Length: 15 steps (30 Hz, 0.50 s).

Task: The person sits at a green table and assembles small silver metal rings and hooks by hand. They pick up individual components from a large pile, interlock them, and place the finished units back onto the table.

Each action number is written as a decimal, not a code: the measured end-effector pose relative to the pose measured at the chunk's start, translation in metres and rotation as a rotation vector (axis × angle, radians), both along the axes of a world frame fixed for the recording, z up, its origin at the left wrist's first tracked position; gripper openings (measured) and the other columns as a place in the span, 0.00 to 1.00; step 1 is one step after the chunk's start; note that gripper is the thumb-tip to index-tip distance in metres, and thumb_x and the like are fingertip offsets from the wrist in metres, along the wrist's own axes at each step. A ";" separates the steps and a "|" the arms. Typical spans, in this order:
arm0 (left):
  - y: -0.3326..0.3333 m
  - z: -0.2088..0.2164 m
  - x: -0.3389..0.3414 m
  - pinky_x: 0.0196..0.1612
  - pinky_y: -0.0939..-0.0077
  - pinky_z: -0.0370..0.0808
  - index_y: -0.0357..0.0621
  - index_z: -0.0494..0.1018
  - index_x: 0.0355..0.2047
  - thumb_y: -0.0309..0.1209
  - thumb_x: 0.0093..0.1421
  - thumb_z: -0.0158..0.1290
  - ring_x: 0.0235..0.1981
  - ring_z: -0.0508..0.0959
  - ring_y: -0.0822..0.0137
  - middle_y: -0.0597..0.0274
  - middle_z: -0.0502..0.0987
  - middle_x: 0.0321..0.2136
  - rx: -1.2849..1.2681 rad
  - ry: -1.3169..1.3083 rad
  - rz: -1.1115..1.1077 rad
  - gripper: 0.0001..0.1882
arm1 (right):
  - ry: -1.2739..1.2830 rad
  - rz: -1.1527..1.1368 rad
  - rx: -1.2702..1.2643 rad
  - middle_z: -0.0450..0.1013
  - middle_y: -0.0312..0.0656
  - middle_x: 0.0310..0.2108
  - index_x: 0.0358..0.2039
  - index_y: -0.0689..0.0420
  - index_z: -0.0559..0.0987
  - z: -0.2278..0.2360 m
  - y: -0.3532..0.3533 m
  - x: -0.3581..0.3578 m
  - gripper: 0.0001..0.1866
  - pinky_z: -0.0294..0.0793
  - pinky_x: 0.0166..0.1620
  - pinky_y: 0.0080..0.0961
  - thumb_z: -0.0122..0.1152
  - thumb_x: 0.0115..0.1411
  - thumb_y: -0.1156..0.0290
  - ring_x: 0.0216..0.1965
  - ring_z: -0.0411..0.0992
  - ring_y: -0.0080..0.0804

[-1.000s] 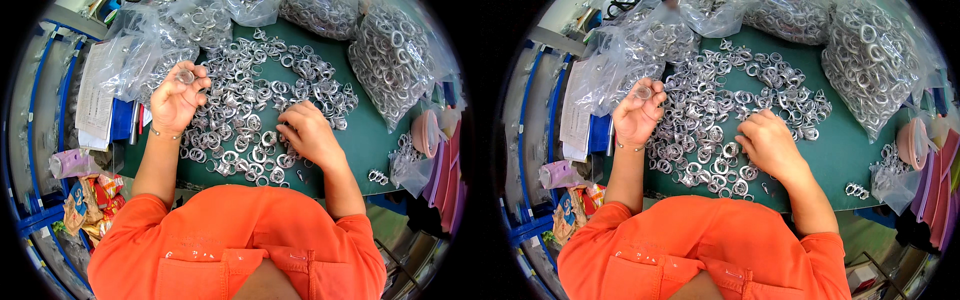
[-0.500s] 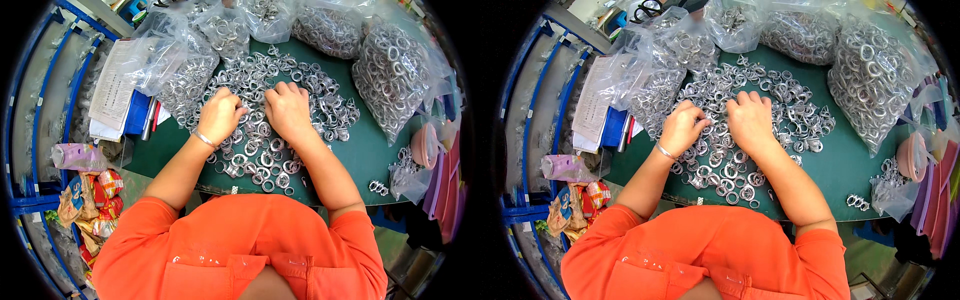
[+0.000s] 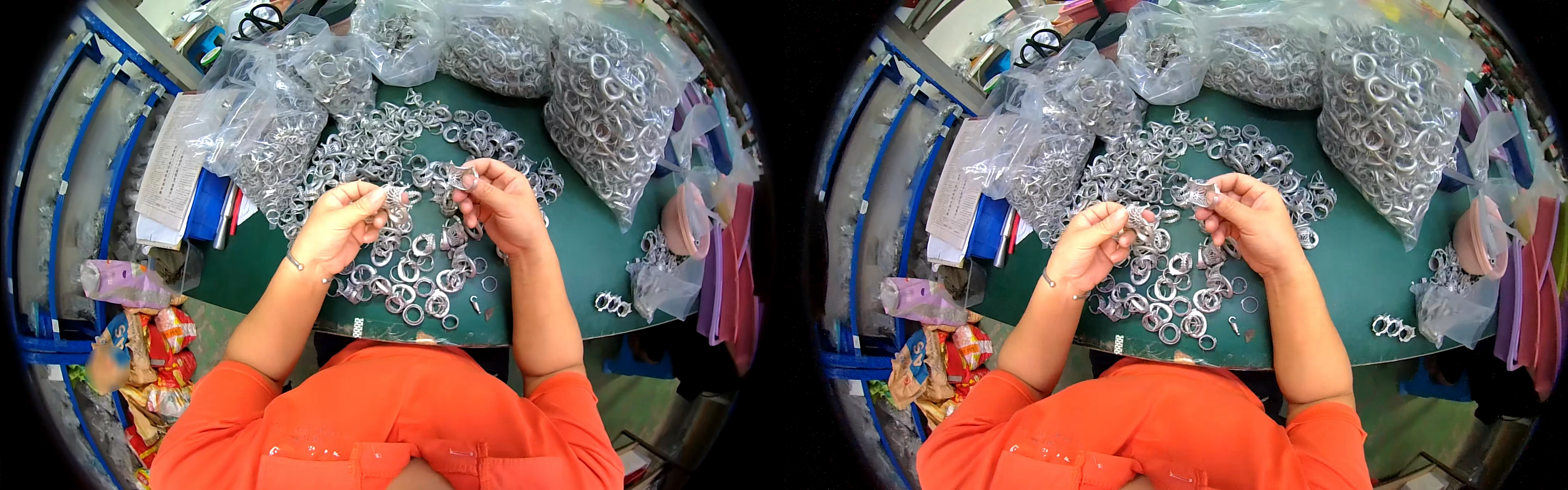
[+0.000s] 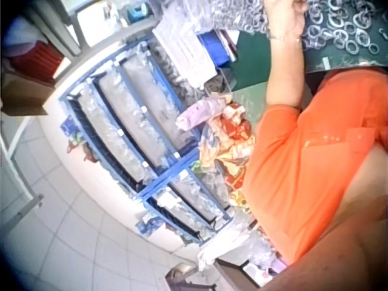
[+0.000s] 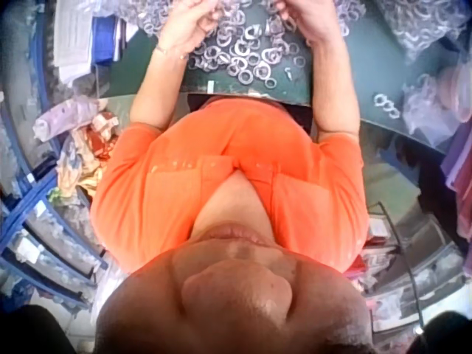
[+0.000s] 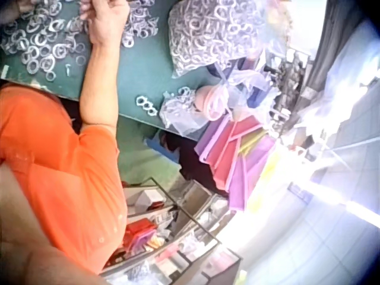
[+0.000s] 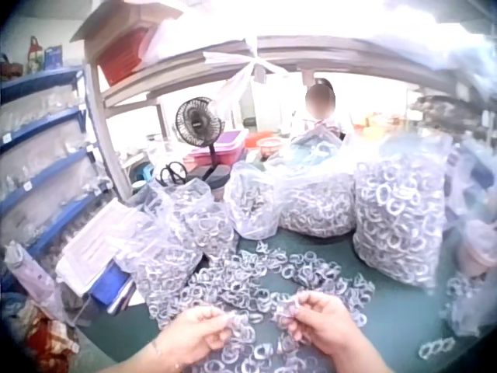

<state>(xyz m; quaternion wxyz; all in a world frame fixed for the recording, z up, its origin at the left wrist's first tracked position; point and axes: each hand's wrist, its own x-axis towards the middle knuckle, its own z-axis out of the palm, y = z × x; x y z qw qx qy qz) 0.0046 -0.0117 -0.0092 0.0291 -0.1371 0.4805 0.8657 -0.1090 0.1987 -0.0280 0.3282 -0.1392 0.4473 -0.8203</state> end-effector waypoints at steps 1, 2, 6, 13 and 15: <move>0.003 -0.002 0.000 0.21 0.89 0.63 0.40 0.73 0.32 0.29 0.61 0.54 0.21 0.67 0.80 0.59 0.77 0.32 -0.125 -0.005 0.015 0.06 | -0.005 0.023 -0.032 0.76 0.43 0.29 0.40 0.63 0.74 -0.002 0.000 0.000 0.08 0.73 0.24 0.14 0.56 0.60 0.76 0.24 0.73 0.22; 0.005 -0.006 -0.001 0.22 0.89 0.63 0.40 0.73 0.33 0.30 0.60 0.55 0.21 0.67 0.80 0.61 0.76 0.31 -0.251 -0.010 0.031 0.06 | -0.010 0.046 -0.064 0.76 0.44 0.31 0.40 0.63 0.73 -0.003 0.001 -0.001 0.08 0.74 0.24 0.15 0.55 0.59 0.78 0.26 0.74 0.23; 0.015 -0.009 0.000 0.22 0.88 0.62 0.40 0.74 0.35 0.30 0.59 0.56 0.21 0.66 0.80 0.68 0.72 0.26 -0.566 0.079 0.056 0.07 | -0.071 -0.003 -0.179 0.74 0.48 0.38 0.43 0.62 0.70 0.007 -0.002 0.006 0.13 0.76 0.27 0.19 0.53 0.55 0.83 0.33 0.75 0.27; 0.015 -0.004 0.001 0.23 0.86 0.64 0.38 0.72 0.37 0.34 0.64 0.49 0.26 0.68 0.78 0.64 0.75 0.31 0.151 0.007 -0.074 0.11 | 0.564 0.051 0.314 0.70 0.31 0.31 0.40 0.56 0.77 0.014 -0.004 0.024 0.19 0.68 0.33 0.17 0.72 0.47 0.70 0.32 0.68 0.18; 0.022 -0.001 0.003 0.23 0.86 0.64 0.37 0.72 0.38 0.35 0.65 0.49 0.26 0.68 0.78 0.63 0.75 0.32 0.235 -0.008 -0.085 0.12 | 0.728 0.006 0.396 0.72 0.33 0.31 0.37 0.58 0.78 0.013 -0.010 0.031 0.16 0.68 0.34 0.19 0.70 0.49 0.69 0.32 0.68 0.17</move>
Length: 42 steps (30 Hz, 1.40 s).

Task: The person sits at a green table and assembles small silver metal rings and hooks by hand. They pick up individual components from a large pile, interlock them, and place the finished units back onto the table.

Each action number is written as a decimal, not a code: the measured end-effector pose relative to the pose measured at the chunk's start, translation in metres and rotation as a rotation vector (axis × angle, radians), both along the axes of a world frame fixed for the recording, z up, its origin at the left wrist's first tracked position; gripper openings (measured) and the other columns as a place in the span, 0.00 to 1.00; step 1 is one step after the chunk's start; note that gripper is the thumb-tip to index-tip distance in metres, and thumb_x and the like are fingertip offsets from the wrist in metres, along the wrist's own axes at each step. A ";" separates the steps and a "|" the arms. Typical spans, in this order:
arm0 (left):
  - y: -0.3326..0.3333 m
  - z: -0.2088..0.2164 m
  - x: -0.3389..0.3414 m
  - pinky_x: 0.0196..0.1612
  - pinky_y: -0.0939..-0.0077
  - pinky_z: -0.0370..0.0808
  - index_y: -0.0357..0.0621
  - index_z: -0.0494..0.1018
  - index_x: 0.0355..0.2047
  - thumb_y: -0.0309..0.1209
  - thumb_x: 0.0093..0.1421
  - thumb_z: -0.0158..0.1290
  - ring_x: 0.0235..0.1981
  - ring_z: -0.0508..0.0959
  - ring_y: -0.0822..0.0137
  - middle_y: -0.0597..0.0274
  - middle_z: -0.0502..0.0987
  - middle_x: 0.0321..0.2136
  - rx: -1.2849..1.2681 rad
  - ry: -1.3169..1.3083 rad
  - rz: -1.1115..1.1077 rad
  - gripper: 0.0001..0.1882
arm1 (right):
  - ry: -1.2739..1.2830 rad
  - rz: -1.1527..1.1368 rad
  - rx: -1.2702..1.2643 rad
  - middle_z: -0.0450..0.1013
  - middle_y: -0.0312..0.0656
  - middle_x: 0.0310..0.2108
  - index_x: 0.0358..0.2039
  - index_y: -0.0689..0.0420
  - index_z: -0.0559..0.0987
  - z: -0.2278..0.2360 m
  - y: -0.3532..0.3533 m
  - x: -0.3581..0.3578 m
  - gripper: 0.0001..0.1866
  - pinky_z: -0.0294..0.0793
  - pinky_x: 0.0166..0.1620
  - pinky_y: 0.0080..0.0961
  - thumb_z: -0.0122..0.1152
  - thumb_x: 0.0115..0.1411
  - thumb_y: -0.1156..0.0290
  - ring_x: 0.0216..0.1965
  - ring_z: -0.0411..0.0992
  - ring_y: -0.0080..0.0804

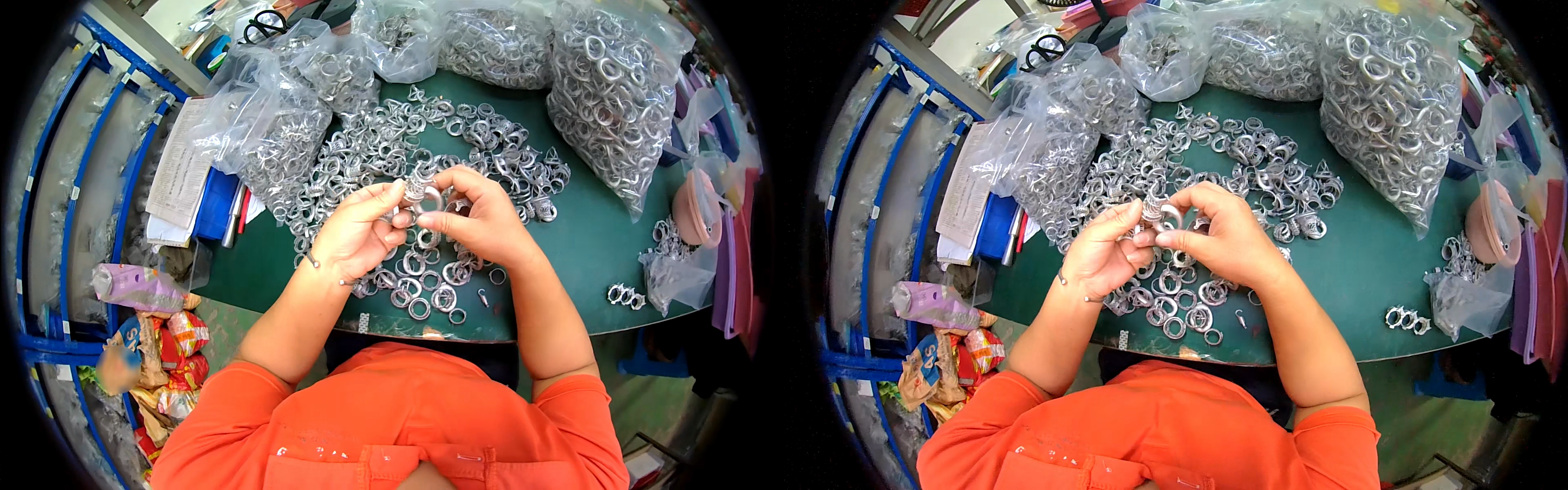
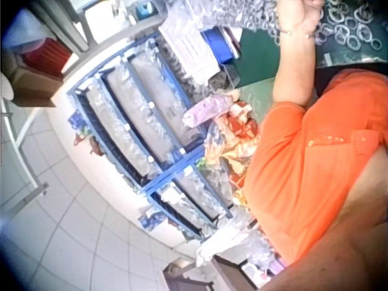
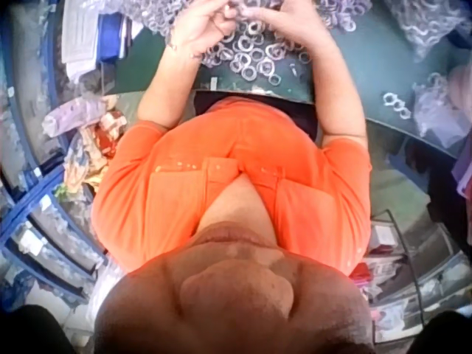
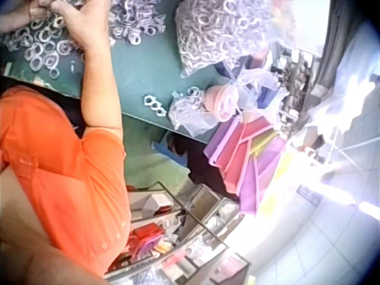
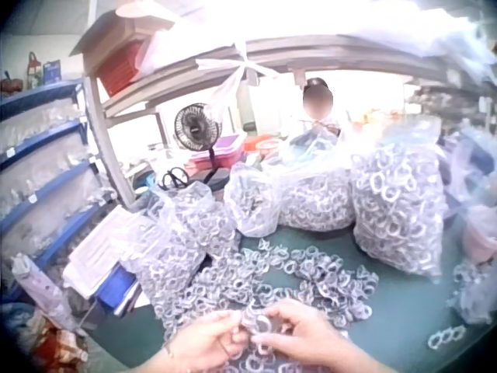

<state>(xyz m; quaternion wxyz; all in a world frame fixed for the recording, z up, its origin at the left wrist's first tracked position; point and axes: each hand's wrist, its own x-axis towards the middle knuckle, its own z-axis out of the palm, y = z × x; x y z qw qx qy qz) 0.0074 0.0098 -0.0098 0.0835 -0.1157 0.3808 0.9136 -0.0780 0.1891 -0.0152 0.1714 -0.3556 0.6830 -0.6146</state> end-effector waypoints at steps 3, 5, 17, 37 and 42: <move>0.001 0.000 0.005 0.23 0.86 0.65 0.35 0.71 0.39 0.34 0.65 0.48 0.26 0.68 0.77 0.60 0.75 0.34 0.075 -0.010 -0.013 0.12 | -0.063 0.027 0.038 0.74 0.34 0.29 0.35 0.60 0.78 0.001 -0.001 0.000 0.12 0.69 0.32 0.18 0.68 0.51 0.70 0.30 0.68 0.17; 0.002 0.000 0.008 0.23 0.86 0.65 0.35 0.71 0.39 0.34 0.65 0.48 0.26 0.69 0.77 0.60 0.74 0.35 0.097 -0.030 -0.012 0.12 | -0.119 0.039 0.051 0.74 0.34 0.28 0.34 0.61 0.79 0.000 -0.001 0.000 0.11 0.69 0.31 0.18 0.67 0.52 0.71 0.28 0.68 0.18; 0.016 0.006 0.012 0.25 0.87 0.69 0.34 0.72 0.45 0.26 0.59 0.55 0.28 0.72 0.79 0.64 0.74 0.35 -0.796 0.110 0.136 0.14 | 0.384 -0.092 -0.112 0.75 0.44 0.27 0.31 0.62 0.77 -0.005 -0.006 0.005 0.08 0.73 0.33 0.26 0.64 0.51 0.75 0.29 0.75 0.35; 0.018 -0.004 0.016 0.24 0.86 0.69 0.40 0.70 0.42 0.28 0.64 0.48 0.24 0.71 0.79 0.66 0.74 0.28 -0.597 0.114 0.197 0.08 | 0.437 -0.198 0.055 0.71 0.46 0.25 0.34 0.59 0.78 -0.002 -0.006 0.014 0.09 0.71 0.29 0.33 0.58 0.49 0.78 0.26 0.72 0.43; 0.006 -0.013 0.012 0.22 0.88 0.67 0.42 0.70 0.41 0.27 0.65 0.46 0.23 0.71 0.81 0.70 0.72 0.25 -0.682 0.140 0.095 0.06 | 0.468 -0.160 0.084 0.70 0.45 0.23 0.32 0.59 0.78 0.003 -0.002 0.014 0.07 0.71 0.30 0.35 0.59 0.49 0.77 0.26 0.71 0.44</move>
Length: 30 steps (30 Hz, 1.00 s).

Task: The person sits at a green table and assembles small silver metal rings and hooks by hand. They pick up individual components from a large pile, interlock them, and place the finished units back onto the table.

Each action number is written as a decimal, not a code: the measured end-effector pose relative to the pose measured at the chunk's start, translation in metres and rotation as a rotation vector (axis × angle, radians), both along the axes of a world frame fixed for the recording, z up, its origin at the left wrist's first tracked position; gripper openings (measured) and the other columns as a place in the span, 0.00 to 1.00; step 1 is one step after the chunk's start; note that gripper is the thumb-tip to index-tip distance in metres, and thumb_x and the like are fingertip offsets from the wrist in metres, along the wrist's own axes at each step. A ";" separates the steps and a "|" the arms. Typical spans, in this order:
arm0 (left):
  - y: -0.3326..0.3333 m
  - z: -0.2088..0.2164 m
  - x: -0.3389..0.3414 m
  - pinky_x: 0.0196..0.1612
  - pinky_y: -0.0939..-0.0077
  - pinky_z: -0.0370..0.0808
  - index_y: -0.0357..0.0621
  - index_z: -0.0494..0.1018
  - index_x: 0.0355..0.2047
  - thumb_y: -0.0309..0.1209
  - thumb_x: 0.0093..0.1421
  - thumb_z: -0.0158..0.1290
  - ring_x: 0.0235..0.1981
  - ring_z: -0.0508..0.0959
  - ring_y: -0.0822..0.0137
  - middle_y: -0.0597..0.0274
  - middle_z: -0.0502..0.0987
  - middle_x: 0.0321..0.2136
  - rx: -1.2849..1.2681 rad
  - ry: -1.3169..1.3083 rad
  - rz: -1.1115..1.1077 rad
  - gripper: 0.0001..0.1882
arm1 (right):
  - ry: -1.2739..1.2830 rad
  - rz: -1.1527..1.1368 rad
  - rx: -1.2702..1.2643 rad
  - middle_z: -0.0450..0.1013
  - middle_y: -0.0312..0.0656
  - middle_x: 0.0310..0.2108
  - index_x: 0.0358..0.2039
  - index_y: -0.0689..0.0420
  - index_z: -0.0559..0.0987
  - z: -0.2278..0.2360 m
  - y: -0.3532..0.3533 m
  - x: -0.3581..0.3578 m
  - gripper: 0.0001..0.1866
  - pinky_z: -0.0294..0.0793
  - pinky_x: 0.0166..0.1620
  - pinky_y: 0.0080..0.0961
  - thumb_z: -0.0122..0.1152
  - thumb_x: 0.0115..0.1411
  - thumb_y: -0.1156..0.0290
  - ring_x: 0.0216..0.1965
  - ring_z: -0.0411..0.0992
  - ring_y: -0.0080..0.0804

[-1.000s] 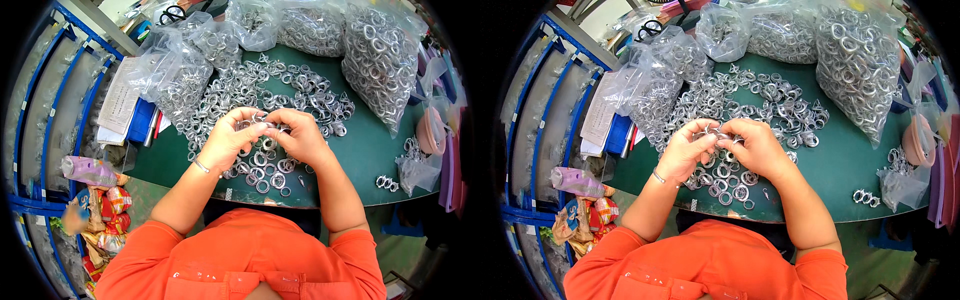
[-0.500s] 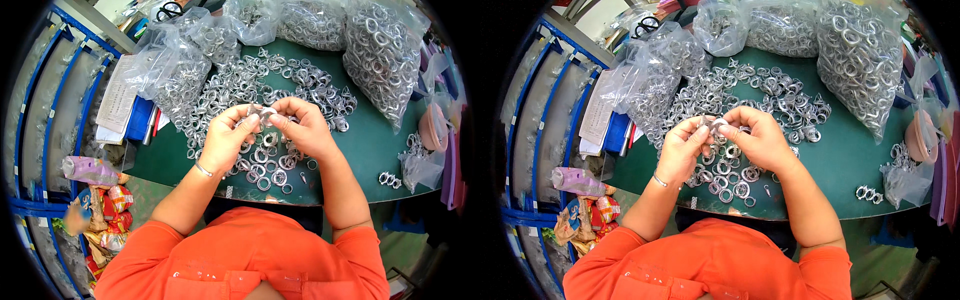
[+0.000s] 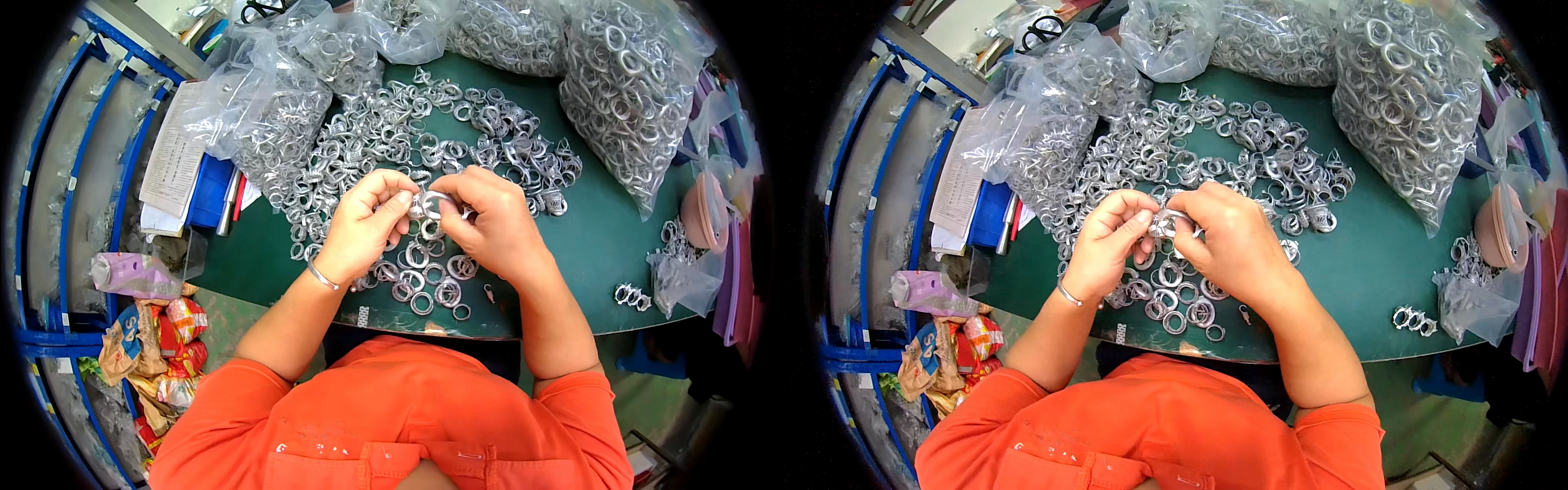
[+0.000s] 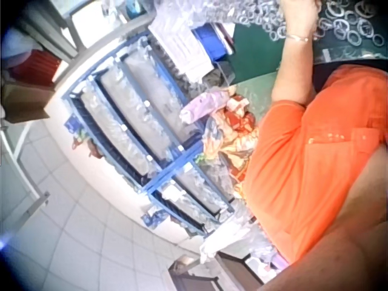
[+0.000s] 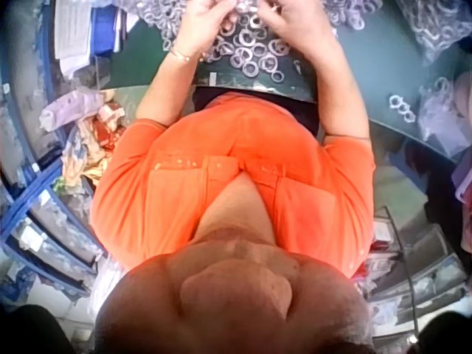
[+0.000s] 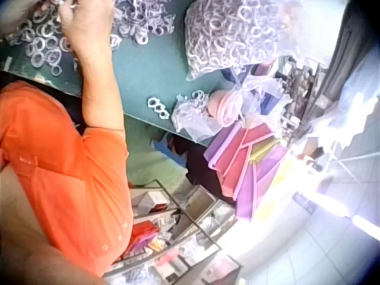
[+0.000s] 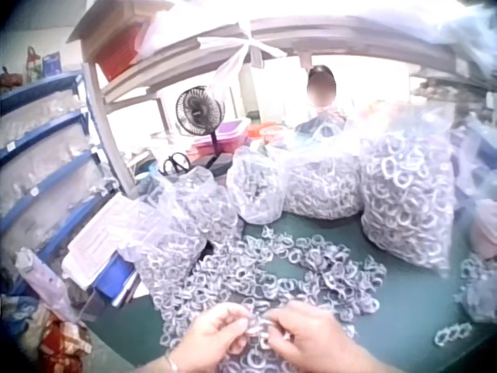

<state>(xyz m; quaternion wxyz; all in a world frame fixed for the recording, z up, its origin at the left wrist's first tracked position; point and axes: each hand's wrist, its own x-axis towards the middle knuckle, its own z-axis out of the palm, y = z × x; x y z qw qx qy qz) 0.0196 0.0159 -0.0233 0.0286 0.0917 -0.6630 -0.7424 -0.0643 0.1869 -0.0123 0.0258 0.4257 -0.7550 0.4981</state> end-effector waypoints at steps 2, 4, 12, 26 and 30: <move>0.002 0.001 -0.001 0.23 0.88 0.67 0.43 0.70 0.40 0.28 0.64 0.48 0.24 0.71 0.81 0.70 0.72 0.26 0.053 -0.003 -0.028 0.06 | -0.018 0.010 -0.015 0.70 0.46 0.23 0.32 0.59 0.78 0.002 0.001 0.001 0.07 0.71 0.30 0.35 0.59 0.50 0.77 0.26 0.71 0.43; 0.005 0.007 0.001 0.26 0.88 0.68 0.42 0.71 0.37 0.30 0.61 0.53 0.25 0.71 0.80 0.70 0.73 0.27 0.044 0.015 -0.062 0.06 | -0.045 0.006 -0.017 0.70 0.46 0.23 0.31 0.59 0.78 0.005 0.002 0.001 0.07 0.71 0.29 0.34 0.59 0.49 0.77 0.26 0.71 0.43; -0.004 0.011 -0.001 0.30 0.81 0.69 0.40 0.73 0.30 0.29 0.56 0.59 0.27 0.71 0.73 0.66 0.72 0.28 -0.523 0.190 -0.166 0.07 | -0.023 0.033 -0.072 0.70 0.44 0.25 0.31 0.58 0.78 0.004 0.004 -0.001 0.06 0.71 0.28 0.33 0.60 0.50 0.77 0.26 0.71 0.42; -0.001 0.038 -0.039 0.29 0.70 0.70 0.37 0.72 0.26 0.25 0.52 0.60 0.27 0.74 0.59 0.57 0.72 0.26 -1.103 0.392 -0.290 0.07 | -0.003 -0.075 -0.063 0.68 0.44 0.28 0.29 0.58 0.75 -0.003 0.006 -0.008 0.04 0.72 0.30 0.39 0.57 0.51 0.78 0.28 0.72 0.47; -0.001 0.046 -0.045 0.31 0.68 0.72 0.37 0.71 0.26 0.25 0.52 0.58 0.29 0.74 0.54 0.55 0.72 0.28 -1.198 0.410 -0.459 0.06 | 0.014 -0.072 0.005 0.68 0.43 0.27 0.26 0.58 0.75 -0.007 0.008 -0.012 0.04 0.73 0.30 0.38 0.60 0.47 0.77 0.27 0.72 0.46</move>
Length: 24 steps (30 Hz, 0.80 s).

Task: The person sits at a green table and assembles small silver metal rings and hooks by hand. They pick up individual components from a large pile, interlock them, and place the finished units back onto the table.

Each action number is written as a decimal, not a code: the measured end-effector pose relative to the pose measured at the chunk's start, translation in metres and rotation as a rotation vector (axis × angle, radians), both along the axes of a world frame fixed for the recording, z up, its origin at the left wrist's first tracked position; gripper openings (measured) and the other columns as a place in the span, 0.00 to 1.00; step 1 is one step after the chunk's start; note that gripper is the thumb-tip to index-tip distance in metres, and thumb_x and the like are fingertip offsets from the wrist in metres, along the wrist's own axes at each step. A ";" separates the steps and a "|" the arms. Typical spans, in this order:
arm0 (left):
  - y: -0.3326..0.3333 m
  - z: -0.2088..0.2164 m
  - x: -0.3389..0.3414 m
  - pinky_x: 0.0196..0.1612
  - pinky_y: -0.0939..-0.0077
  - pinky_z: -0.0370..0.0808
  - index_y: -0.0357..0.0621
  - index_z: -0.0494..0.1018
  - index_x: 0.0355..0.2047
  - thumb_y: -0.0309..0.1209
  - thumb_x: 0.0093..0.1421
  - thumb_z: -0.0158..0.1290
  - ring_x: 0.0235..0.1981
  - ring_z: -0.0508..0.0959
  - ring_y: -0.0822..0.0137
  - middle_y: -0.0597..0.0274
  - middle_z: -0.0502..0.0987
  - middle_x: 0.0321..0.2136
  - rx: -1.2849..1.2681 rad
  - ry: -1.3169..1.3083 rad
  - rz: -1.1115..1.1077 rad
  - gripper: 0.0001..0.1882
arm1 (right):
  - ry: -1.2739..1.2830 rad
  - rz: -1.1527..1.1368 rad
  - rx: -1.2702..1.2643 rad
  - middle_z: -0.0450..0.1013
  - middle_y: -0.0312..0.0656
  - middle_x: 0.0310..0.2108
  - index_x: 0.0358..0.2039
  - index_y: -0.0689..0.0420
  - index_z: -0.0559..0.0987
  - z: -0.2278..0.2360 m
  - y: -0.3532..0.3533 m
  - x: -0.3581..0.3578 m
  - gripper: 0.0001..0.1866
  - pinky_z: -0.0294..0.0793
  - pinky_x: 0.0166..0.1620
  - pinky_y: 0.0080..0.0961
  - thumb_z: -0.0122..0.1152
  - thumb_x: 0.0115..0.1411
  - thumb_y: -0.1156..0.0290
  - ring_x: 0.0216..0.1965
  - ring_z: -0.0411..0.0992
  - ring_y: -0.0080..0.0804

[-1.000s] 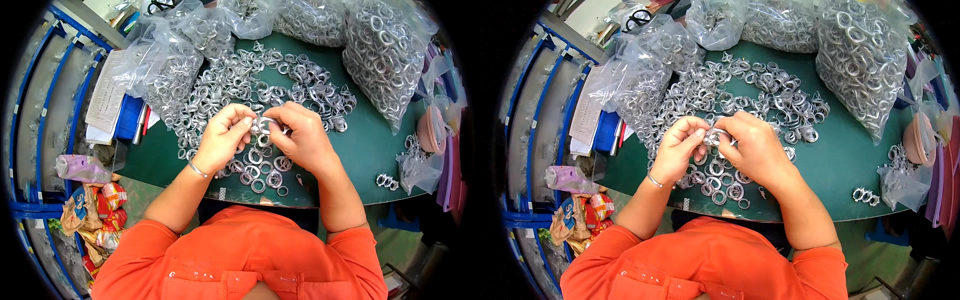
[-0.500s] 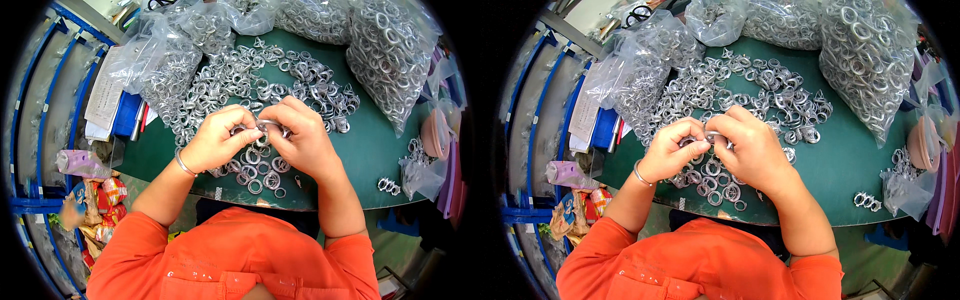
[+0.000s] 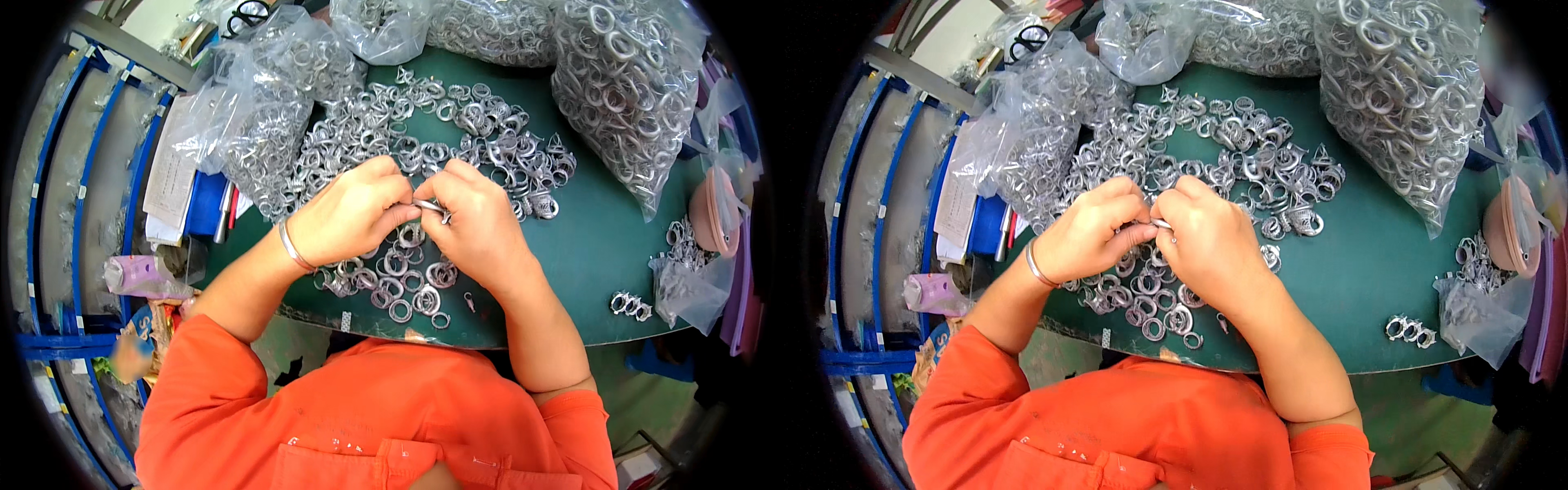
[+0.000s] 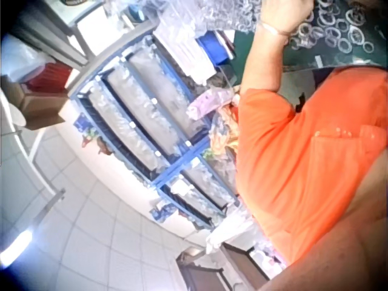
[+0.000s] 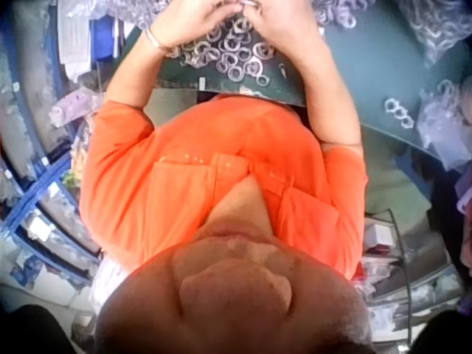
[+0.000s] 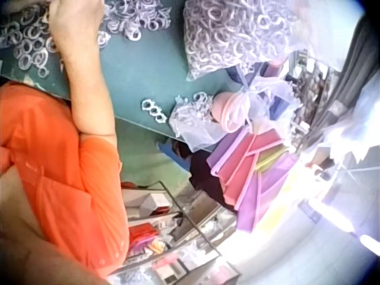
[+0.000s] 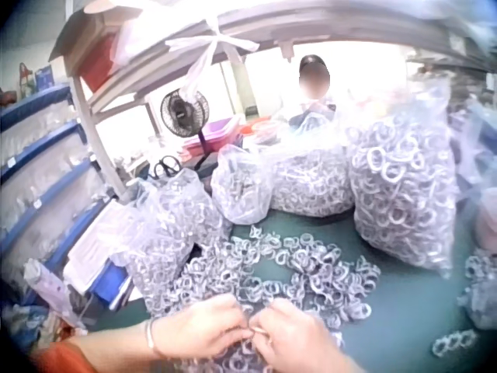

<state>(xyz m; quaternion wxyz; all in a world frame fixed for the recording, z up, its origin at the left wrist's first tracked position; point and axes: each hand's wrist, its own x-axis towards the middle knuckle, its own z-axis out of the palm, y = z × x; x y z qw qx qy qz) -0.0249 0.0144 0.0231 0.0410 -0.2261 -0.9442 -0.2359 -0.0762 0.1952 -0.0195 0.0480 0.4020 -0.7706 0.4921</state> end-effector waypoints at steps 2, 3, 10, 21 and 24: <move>0.001 0.004 0.004 0.32 0.67 0.72 0.37 0.71 0.26 0.25 0.53 0.58 0.29 0.74 0.53 0.53 0.72 0.31 0.037 0.001 -0.021 0.06 | -0.008 0.066 -0.006 0.69 0.43 0.26 0.26 0.58 0.75 0.002 0.002 -0.002 0.05 0.72 0.30 0.38 0.60 0.46 0.76 0.27 0.72 0.46; 0.001 0.006 0.006 0.33 0.67 0.73 0.37 0.71 0.27 0.24 0.53 0.57 0.29 0.74 0.53 0.52 0.72 0.32 0.054 0.001 -0.032 0.06 | -0.013 0.098 -0.011 0.69 0.44 0.25 0.26 0.58 0.75 0.003 0.004 -0.003 0.05 0.72 0.30 0.38 0.61 0.46 0.76 0.27 0.72 0.46; -0.020 0.017 0.025 0.22 0.72 0.74 0.43 0.69 0.23 0.27 0.49 0.62 0.21 0.76 0.60 0.54 0.72 0.34 0.052 0.039 -0.315 0.10 | -0.112 0.544 -0.179 0.68 0.39 0.23 0.27 0.57 0.75 0.014 0.004 -0.001 0.06 0.67 0.27 0.30 0.61 0.46 0.80 0.26 0.68 0.37; -0.038 -0.025 0.033 0.33 0.76 0.71 0.40 0.73 0.26 0.26 0.54 0.59 0.32 0.74 0.64 0.52 0.73 0.36 0.513 -0.116 -0.221 0.05 | -0.243 0.551 -0.173 0.68 0.37 0.21 0.29 0.59 0.80 0.001 -0.009 -0.003 0.07 0.62 0.25 0.23 0.68 0.47 0.77 0.23 0.65 0.26; -0.028 -0.035 0.032 0.34 0.75 0.72 0.39 0.73 0.28 0.25 0.55 0.57 0.33 0.75 0.62 0.52 0.72 0.38 0.480 -0.017 -0.028 0.04 | -0.219 0.408 -0.042 0.67 0.38 0.23 0.31 0.59 0.79 0.002 -0.008 -0.007 0.08 0.64 0.26 0.24 0.66 0.49 0.79 0.24 0.66 0.29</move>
